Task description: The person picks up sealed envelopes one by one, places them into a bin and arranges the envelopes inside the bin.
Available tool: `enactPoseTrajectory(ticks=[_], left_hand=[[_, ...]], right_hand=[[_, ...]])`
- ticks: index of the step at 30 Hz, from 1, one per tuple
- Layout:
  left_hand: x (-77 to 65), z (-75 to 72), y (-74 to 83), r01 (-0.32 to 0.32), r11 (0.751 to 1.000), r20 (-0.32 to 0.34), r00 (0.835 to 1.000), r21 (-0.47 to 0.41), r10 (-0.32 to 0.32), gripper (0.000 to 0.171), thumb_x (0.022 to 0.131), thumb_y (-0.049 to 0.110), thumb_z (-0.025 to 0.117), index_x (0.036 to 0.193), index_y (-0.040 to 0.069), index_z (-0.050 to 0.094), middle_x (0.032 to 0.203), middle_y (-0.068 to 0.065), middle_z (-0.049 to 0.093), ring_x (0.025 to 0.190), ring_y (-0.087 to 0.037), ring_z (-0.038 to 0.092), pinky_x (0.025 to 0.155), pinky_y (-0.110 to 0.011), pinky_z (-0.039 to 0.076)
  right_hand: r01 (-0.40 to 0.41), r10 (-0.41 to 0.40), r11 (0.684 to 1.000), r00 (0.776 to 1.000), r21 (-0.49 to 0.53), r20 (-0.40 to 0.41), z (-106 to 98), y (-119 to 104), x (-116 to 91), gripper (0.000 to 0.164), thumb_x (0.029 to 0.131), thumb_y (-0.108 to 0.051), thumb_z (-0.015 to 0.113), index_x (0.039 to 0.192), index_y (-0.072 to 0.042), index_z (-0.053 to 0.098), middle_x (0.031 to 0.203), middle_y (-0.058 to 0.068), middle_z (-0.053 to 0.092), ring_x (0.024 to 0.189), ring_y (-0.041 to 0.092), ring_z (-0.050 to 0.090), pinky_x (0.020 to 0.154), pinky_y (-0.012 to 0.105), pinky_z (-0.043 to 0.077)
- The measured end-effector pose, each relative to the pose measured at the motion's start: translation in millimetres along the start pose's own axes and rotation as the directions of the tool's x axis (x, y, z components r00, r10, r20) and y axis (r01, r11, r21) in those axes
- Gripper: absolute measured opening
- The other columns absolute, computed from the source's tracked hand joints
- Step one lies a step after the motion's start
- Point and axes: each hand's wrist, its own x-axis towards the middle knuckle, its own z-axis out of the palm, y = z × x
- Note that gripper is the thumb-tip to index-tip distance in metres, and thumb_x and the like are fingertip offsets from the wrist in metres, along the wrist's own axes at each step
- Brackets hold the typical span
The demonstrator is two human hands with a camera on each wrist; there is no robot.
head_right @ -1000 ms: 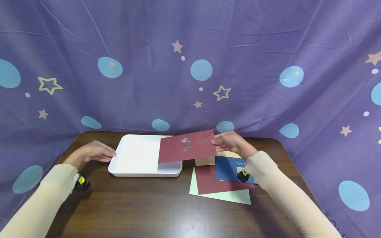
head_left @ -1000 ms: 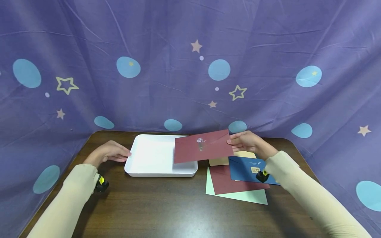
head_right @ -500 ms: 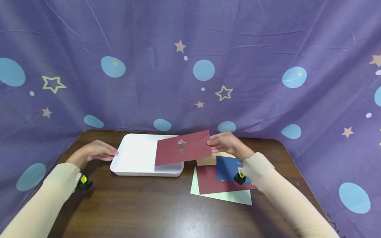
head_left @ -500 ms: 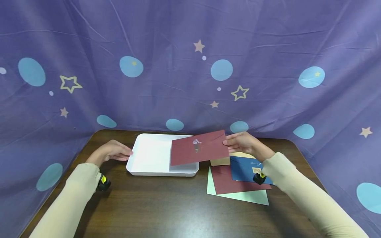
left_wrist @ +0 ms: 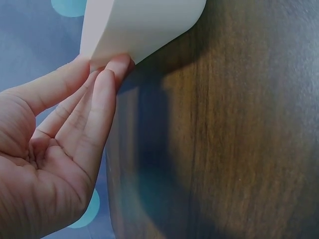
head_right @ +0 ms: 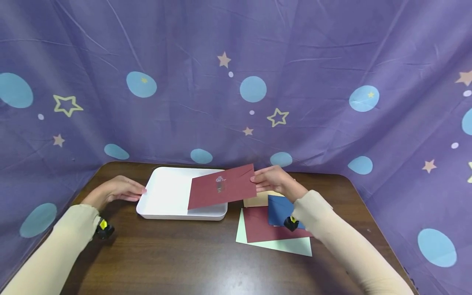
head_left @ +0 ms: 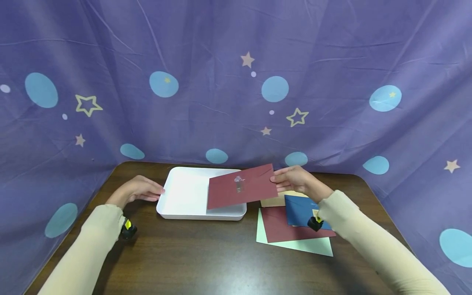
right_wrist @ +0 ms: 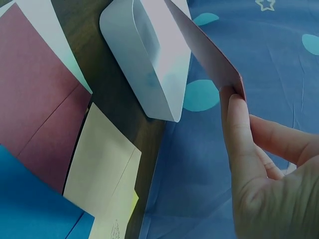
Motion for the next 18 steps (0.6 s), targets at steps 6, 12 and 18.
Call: enactPoseTrajectory(ticks=[6, 12, 18], left_hand=[[-2.8, 2.1, 2.9, 0.007, 1.000, -0.015, 1.000, 0.003, -0.007, 0.037, 0.092, 0.006, 0.073, 0.120, -0.017, 0.064, 0.082, -0.001, 0.076, 0.074, -0.009, 0.073, 0.075, -0.026, 0.066], [-3.6, 4.0, 3.2, 0.005, 1.000, -0.018, 1.000, 0.010, -0.005, 0.039, 0.092, 0.005, 0.072, 0.121, -0.019, 0.062, 0.081, -0.001, 0.075, 0.073, -0.009, 0.072, 0.073, -0.025, 0.066], [-4.6, 4.2, 3.4, 0.003, 1.000, -0.022, 1.000, 0.010, -0.003, 0.041, 0.093, 0.005, 0.072, 0.123, -0.020, 0.060, 0.081, -0.001, 0.075, 0.072, -0.009, 0.072, 0.072, -0.025, 0.066]], right_hand=[[0.002, -0.002, 1.000, 1.000, -0.007, -0.021, 7.8, -0.8, 4.7, 0.051, 0.100, -0.004, 0.061, 0.145, 0.013, 0.044, 0.094, 0.002, 0.075, 0.077, 0.011, 0.073, 0.075, 0.028, 0.066], [-0.011, 0.009, 0.999, 0.999, -0.043, -0.039, 14.8, -2.9, 9.7, 0.050, 0.099, -0.006, 0.064, 0.144, 0.011, 0.048, 0.094, 0.003, 0.075, 0.076, 0.012, 0.073, 0.077, 0.029, 0.067], [-0.017, 0.015, 0.999, 0.999, -0.049, -0.038, 20.9, -6.6, 13.5, 0.046, 0.099, -0.005, 0.064, 0.140, 0.011, 0.052, 0.090, 0.004, 0.075, 0.073, 0.012, 0.073, 0.073, 0.028, 0.066]])
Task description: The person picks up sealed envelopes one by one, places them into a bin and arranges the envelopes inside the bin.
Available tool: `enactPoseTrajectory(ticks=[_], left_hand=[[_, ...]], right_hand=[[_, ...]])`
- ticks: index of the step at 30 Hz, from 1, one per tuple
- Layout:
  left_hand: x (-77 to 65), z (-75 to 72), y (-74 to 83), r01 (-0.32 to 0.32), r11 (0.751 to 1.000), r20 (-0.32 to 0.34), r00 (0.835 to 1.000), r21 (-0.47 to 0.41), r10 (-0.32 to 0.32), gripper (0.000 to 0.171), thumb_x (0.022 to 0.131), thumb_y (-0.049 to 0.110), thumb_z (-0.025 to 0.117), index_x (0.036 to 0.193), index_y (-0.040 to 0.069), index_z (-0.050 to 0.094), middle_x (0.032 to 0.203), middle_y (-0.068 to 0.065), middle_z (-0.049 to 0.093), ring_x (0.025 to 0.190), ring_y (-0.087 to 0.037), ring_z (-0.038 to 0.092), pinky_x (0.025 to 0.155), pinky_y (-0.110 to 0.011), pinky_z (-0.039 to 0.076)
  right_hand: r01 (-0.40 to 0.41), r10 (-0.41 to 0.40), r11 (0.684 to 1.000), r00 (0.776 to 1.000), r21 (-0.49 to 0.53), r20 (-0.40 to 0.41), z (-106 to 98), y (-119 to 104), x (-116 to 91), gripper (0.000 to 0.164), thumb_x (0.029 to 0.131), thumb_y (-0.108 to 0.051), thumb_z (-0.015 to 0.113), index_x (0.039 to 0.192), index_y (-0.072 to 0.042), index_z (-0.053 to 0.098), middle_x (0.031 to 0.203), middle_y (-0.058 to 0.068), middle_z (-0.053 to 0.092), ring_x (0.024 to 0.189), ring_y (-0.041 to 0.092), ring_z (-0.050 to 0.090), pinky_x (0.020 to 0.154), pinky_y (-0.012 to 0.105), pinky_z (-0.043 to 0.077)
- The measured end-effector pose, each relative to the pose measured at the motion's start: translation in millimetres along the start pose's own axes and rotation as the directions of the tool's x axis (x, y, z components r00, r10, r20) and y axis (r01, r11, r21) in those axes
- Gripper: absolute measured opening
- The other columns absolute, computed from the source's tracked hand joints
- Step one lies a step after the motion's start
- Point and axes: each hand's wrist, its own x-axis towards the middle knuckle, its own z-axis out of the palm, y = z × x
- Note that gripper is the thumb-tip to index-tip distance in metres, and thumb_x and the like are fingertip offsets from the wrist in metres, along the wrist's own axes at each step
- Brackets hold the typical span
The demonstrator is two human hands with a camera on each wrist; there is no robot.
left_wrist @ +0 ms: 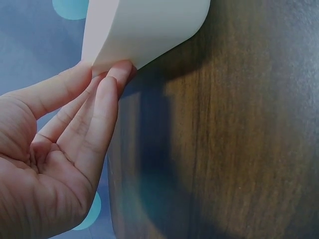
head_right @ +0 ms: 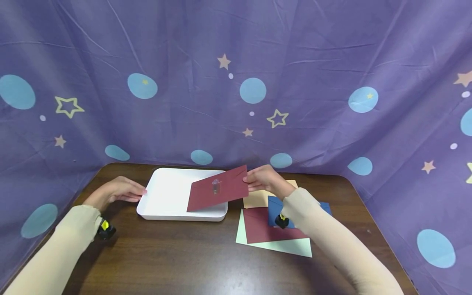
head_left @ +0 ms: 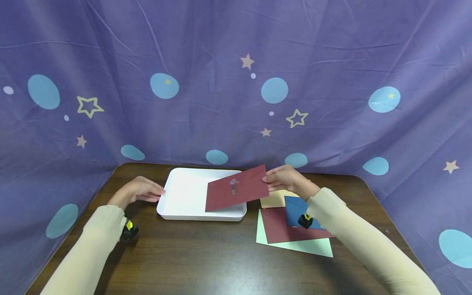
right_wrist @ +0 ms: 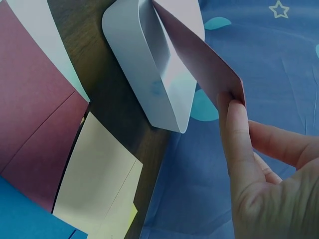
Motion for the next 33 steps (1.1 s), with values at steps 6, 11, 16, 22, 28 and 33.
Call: enactPoseTrajectory(ticks=[6, 11, 16, 22, 28, 33], left_hand=[[0.3, 1.9, -0.7, 0.003, 1.000, -0.009, 1.000, 0.003, -0.003, 0.039, 0.092, 0.005, 0.072, 0.122, -0.018, 0.062, 0.081, -0.001, 0.075, 0.072, -0.008, 0.072, 0.071, -0.024, 0.066], [0.5, 2.1, -0.7, 0.007, 1.000, -0.011, 1.000, -0.007, -0.007, 0.038, 0.092, 0.004, 0.072, 0.121, -0.018, 0.063, 0.080, 0.000, 0.075, 0.071, -0.008, 0.072, 0.071, -0.024, 0.066], [-0.1, 2.1, 0.9, 0.019, 1.000, -0.009, 1.000, -0.011, -0.020, 0.038, 0.092, 0.004, 0.073, 0.121, -0.018, 0.062, 0.080, 0.000, 0.075, 0.071, -0.008, 0.072, 0.071, -0.024, 0.066], [-0.1, 1.1, 2.9, 0.039, 0.999, -0.020, 0.999, -0.005, -0.039, 0.034, 0.092, 0.005, 0.073, 0.118, -0.016, 0.065, 0.078, 0.000, 0.074, 0.071, -0.008, 0.072, 0.071, -0.024, 0.066], [0.8, 0.2, 2.8, 0.041, 0.999, -0.016, 0.999, 0.005, -0.041, 0.038, 0.093, 0.005, 0.072, 0.121, -0.017, 0.063, 0.079, 0.000, 0.075, 0.071, -0.008, 0.072, 0.072, -0.025, 0.066], [0.6, 0.7, 3.1, 0.046, 0.999, -0.013, 0.999, 0.003, -0.046, 0.042, 0.093, 0.006, 0.072, 0.125, -0.019, 0.060, 0.080, 0.000, 0.075, 0.071, -0.008, 0.072, 0.072, -0.025, 0.066]], right_hand=[[-0.003, 0.003, 1.000, 1.000, 0.010, -0.013, 6.4, 0.5, 3.5, 0.040, 0.099, -0.005, 0.063, 0.134, 0.012, 0.057, 0.083, 0.003, 0.075, 0.070, 0.011, 0.072, 0.067, 0.025, 0.065], [-0.001, 0.001, 1.000, 1.000, 0.000, -0.009, 9.4, -1.1, 5.0, 0.035, 0.097, -0.002, 0.064, 0.129, 0.013, 0.060, 0.079, 0.003, 0.074, 0.066, 0.010, 0.071, 0.065, 0.025, 0.065], [0.000, 0.000, 1.000, 1.000, -0.018, -0.017, 9.4, -2.5, 6.5, 0.030, 0.097, 0.000, 0.063, 0.123, 0.012, 0.064, 0.078, 0.002, 0.073, 0.064, 0.010, 0.070, 0.065, 0.025, 0.065], [-0.002, 0.001, 0.999, 1.000, -0.041, -0.025, 10.5, -5.3, 6.6, 0.029, 0.096, 0.000, 0.063, 0.123, 0.012, 0.064, 0.080, 0.001, 0.072, 0.065, 0.010, 0.070, 0.068, 0.027, 0.066], [-0.011, 0.010, 0.999, 0.999, -0.032, -0.036, 14.5, -5.3, 8.3, 0.033, 0.097, 0.000, 0.062, 0.128, 0.011, 0.062, 0.080, 0.002, 0.072, 0.064, 0.011, 0.069, 0.065, 0.026, 0.065], [-0.025, 0.024, 0.999, 0.999, -0.023, -0.030, 18.2, -2.2, 12.0, 0.035, 0.097, -0.001, 0.062, 0.130, 0.010, 0.060, 0.078, 0.003, 0.071, 0.061, 0.012, 0.068, 0.063, 0.026, 0.065]])
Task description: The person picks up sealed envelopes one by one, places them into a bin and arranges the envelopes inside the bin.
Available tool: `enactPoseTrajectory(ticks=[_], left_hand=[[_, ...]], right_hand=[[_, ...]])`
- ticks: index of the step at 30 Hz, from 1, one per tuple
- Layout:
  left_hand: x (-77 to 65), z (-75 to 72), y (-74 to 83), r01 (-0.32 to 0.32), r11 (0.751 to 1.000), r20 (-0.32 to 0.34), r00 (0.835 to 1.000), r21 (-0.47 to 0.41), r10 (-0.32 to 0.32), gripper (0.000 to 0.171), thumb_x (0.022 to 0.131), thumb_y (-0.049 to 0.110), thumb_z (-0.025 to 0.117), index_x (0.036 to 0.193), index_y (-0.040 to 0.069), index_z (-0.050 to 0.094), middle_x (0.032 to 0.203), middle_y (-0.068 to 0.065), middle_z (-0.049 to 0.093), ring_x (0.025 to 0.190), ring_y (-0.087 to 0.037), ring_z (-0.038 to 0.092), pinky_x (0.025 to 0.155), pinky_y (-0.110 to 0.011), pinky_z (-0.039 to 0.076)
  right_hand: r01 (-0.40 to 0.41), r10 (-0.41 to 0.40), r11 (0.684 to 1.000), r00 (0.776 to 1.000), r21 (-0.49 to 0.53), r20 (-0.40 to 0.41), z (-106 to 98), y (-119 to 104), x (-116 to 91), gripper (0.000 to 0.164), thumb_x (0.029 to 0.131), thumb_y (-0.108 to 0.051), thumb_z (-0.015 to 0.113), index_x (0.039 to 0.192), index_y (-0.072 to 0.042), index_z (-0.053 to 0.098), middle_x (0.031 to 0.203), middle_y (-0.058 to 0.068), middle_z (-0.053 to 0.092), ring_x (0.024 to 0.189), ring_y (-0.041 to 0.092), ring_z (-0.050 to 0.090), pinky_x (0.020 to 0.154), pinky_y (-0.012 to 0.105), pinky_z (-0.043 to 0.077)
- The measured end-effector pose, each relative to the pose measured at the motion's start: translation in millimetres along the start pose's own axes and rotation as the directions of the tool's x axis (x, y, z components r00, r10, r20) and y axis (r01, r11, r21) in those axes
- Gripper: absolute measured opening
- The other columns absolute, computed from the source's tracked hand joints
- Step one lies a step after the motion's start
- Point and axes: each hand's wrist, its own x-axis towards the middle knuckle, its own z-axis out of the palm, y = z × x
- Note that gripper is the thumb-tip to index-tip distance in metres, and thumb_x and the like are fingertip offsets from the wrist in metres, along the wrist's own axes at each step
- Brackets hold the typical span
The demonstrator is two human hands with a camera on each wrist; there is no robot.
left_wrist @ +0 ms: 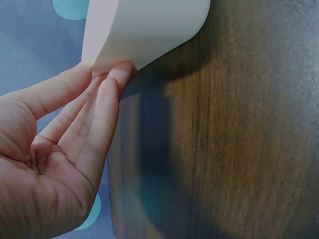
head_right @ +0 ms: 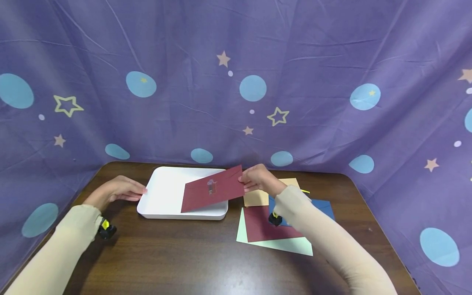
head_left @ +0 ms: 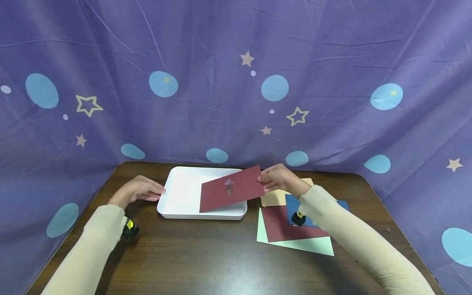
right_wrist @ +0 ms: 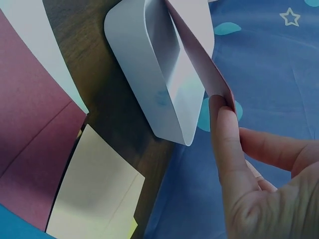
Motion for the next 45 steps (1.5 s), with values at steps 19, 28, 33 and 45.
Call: enactPoseTrajectory(ticks=[19, 28, 33, 45], left_hand=[[0.2, 1.6, 2.4, 0.003, 1.000, -0.010, 1.000, 0.005, -0.003, 0.044, 0.093, 0.006, 0.072, 0.127, -0.020, 0.058, 0.079, 0.000, 0.074, 0.072, -0.008, 0.071, 0.073, -0.024, 0.066], [-1.2, 2.3, 2.9, -0.011, 1.000, 0.001, 1.000, -0.004, 0.011, 0.042, 0.093, 0.004, 0.071, 0.125, -0.020, 0.059, 0.080, 0.000, 0.075, 0.072, -0.008, 0.072, 0.074, -0.025, 0.066], [-2.6, 2.0, 2.2, -0.017, 1.000, 0.012, 1.000, -0.007, 0.017, 0.041, 0.094, 0.004, 0.070, 0.125, -0.020, 0.059, 0.080, 0.000, 0.075, 0.073, -0.008, 0.072, 0.075, -0.025, 0.066], [-0.2, 1.0, 2.8, -0.027, 1.000, 0.015, 1.000, -0.004, 0.027, 0.043, 0.093, 0.003, 0.070, 0.125, -0.022, 0.057, 0.082, 0.000, 0.074, 0.077, -0.008, 0.072, 0.079, -0.026, 0.066]], right_hand=[[-0.010, 0.010, 1.000, 1.000, -0.009, -0.011, 15.6, -2.4, 3.2, 0.034, 0.099, -0.005, 0.060, 0.130, 0.008, 0.061, 0.104, 0.011, 0.073, 0.066, 0.012, 0.067, 0.073, 0.030, 0.066], [-0.007, 0.007, 0.998, 1.000, 0.055, 0.006, 26.7, 0.1, 8.9, 0.032, 0.096, 0.000, 0.062, 0.126, 0.011, 0.061, 0.085, 0.004, 0.071, 0.061, 0.011, 0.067, 0.063, 0.024, 0.064], [-0.020, 0.018, 0.995, 1.000, 0.098, 0.022, 31.9, 1.5, 13.2, 0.030, 0.096, 0.001, 0.063, 0.124, 0.011, 0.061, 0.078, 0.003, 0.071, 0.063, 0.011, 0.068, 0.063, 0.023, 0.064], [-0.028, 0.015, 0.989, 0.996, 0.147, 0.085, 45.2, -0.2, 16.1, 0.027, 0.097, 0.005, 0.056, 0.123, 0.010, 0.058, 0.085, 0.003, 0.069, 0.068, 0.013, 0.069, 0.071, 0.027, 0.066]])
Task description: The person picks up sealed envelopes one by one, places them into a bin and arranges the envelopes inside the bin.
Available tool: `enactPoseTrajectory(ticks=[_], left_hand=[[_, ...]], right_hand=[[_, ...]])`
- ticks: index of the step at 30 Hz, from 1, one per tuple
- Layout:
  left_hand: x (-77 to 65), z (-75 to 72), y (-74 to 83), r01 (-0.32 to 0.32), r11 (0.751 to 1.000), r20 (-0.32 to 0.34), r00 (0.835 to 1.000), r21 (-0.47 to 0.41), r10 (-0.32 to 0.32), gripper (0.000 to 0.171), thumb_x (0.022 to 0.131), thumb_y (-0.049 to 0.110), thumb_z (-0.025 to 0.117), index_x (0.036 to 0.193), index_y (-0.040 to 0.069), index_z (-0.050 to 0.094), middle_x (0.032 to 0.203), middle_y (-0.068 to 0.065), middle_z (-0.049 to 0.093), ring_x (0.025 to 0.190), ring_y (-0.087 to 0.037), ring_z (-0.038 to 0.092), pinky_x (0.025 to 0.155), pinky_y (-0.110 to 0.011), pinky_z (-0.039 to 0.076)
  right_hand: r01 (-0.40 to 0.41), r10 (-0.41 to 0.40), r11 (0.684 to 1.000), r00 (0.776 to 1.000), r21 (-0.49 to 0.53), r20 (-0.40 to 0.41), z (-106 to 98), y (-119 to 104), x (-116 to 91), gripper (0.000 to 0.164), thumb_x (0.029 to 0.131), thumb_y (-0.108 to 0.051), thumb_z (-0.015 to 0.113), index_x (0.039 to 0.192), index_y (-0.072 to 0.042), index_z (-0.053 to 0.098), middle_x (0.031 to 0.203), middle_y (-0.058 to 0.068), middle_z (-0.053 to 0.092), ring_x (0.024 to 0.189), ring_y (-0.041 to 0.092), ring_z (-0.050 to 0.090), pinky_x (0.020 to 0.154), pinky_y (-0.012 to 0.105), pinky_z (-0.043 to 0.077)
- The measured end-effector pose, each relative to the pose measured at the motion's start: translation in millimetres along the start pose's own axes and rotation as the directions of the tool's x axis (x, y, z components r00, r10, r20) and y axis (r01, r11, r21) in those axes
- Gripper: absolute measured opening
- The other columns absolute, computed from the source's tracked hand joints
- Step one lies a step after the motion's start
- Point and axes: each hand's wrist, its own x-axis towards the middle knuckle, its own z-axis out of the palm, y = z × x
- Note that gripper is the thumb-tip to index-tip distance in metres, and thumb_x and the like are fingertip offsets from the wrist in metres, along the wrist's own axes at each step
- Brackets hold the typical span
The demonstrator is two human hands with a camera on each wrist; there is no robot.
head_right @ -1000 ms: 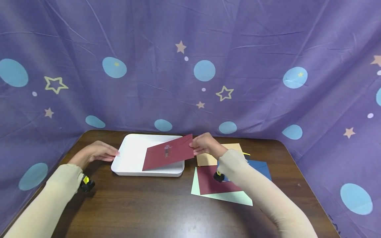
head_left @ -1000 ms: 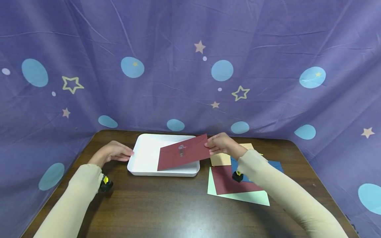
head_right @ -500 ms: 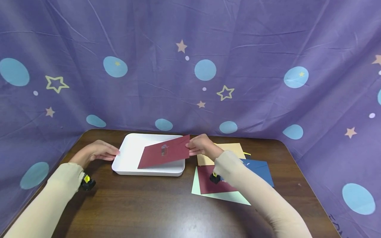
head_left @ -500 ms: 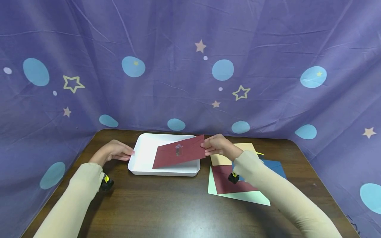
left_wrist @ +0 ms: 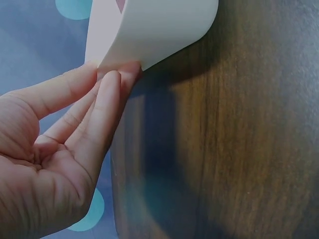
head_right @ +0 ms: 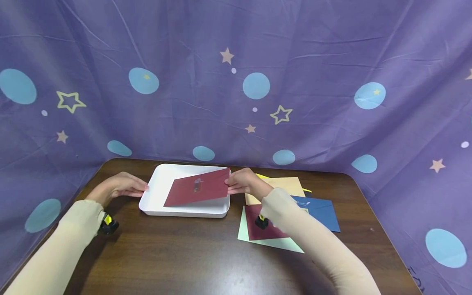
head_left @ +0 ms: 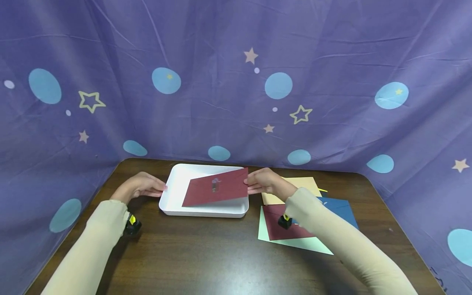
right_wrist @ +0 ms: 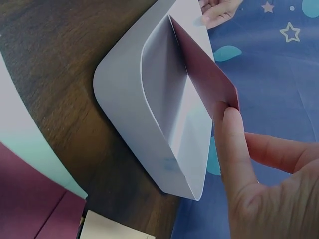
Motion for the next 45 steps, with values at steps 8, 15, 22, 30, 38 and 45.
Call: enactPoseTrajectory(ticks=[8, 15, 22, 30, 38, 45], left_hand=[[1.0, 1.6, 2.1, -0.002, 1.000, 0.001, 1.000, 0.008, 0.002, 0.044, 0.094, 0.002, 0.069, 0.127, -0.024, 0.054, 0.084, 0.000, 0.072, 0.080, -0.008, 0.070, 0.082, -0.028, 0.066], [-1.0, 3.5, 4.5, -0.008, 0.999, 0.006, 1.000, 0.041, 0.008, 0.044, 0.094, 0.001, 0.066, 0.127, -0.025, 0.052, 0.087, -0.001, 0.070, 0.081, -0.007, 0.068, 0.086, -0.029, 0.065], [-0.8, 3.4, 3.4, -0.016, 0.999, 0.008, 1.000, 0.028, 0.016, 0.046, 0.094, 0.001, 0.066, 0.129, -0.026, 0.051, 0.086, 0.000, 0.070, 0.082, -0.008, 0.068, 0.084, -0.027, 0.065], [-0.1, 2.7, 0.7, -0.026, 1.000, 0.012, 1.000, 0.006, 0.026, 0.047, 0.094, 0.000, 0.066, 0.129, -0.026, 0.050, 0.085, 0.000, 0.071, 0.081, -0.008, 0.069, 0.082, -0.027, 0.066], [-2.1, 4.7, 2.5, -0.022, 1.000, 0.003, 1.000, -0.006, 0.022, 0.046, 0.095, -0.001, 0.065, 0.129, -0.027, 0.049, 0.082, 0.000, 0.072, 0.079, -0.008, 0.069, 0.081, -0.027, 0.066], [-1.3, 6.1, 1.4, -0.024, 1.000, -0.010, 1.000, -0.001, 0.024, 0.046, 0.095, -0.001, 0.065, 0.129, -0.027, 0.049, 0.082, 0.001, 0.071, 0.078, -0.006, 0.069, 0.080, -0.027, 0.066]], right_hand=[[-0.003, 0.003, 1.000, 1.000, 0.024, 0.021, 4.5, 3.8, 6.2, 0.015, 0.097, 0.008, 0.054, 0.110, 0.006, 0.060, 0.078, 0.001, 0.069, 0.064, 0.012, 0.068, 0.064, 0.024, 0.065], [-0.007, 0.007, 1.000, 1.000, 0.025, 0.014, 6.8, 4.6, 6.3, 0.014, 0.097, 0.008, 0.054, 0.110, 0.005, 0.059, 0.081, 0.002, 0.068, 0.064, 0.012, 0.067, 0.065, 0.024, 0.065], [-0.018, 0.017, 1.000, 1.000, 0.021, 0.024, 10.4, 2.5, 7.2, 0.011, 0.097, 0.008, 0.055, 0.106, 0.003, 0.060, 0.076, 0.003, 0.067, 0.064, 0.013, 0.067, 0.065, 0.025, 0.065], [-0.026, 0.025, 1.000, 0.999, 0.012, 0.022, 14.0, -0.5, 12.7, 0.008, 0.097, 0.007, 0.056, 0.099, 0.001, 0.059, 0.072, 0.003, 0.066, 0.061, 0.012, 0.066, 0.062, 0.023, 0.064], [-0.028, 0.028, 1.000, 0.999, -0.008, -0.023, 20.8, -0.3, 19.2, 0.008, 0.095, 0.008, 0.060, 0.102, 0.004, 0.063, 0.074, 0.004, 0.066, 0.059, 0.013, 0.064, 0.061, 0.024, 0.064], [-0.036, 0.033, 0.998, 0.997, -0.050, -0.068, 28.9, -1.0, 24.2, 0.014, 0.091, 0.009, 0.066, 0.105, 0.010, 0.067, 0.074, 0.008, 0.068, 0.059, 0.015, 0.065, 0.063, 0.027, 0.065]])
